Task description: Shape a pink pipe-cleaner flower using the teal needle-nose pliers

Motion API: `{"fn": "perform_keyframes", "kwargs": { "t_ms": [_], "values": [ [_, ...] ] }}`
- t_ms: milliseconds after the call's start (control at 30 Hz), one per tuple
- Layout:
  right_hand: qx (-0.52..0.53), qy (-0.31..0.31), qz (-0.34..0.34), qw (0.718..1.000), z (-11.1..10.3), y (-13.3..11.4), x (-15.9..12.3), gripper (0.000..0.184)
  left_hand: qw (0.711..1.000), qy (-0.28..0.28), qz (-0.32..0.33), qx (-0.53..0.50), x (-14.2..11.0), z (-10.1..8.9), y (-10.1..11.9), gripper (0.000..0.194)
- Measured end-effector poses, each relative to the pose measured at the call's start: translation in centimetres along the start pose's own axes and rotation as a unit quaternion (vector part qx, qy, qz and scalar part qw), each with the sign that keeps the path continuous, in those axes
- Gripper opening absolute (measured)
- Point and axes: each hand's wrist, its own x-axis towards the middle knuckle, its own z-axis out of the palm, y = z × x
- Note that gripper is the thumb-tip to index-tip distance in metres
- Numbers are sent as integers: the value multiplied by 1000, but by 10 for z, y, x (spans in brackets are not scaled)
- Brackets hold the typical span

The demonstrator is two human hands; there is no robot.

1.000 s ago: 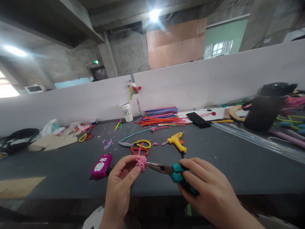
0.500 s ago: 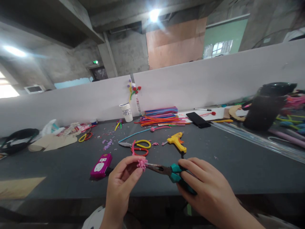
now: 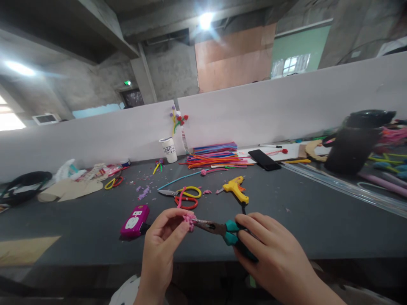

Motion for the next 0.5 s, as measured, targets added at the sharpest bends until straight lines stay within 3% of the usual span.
{"fn": "perform_keyframes", "kwargs": {
  "t_ms": [333,500],
  "values": [
    [20,-17,12,1000,-1,-3,-1,14,998,-3,-56,-37,0,0,0,15],
    [78,-51,51,994,0,-3,0,11,998,-5,-61,-34,2,-2,0,15]
  ]
}}
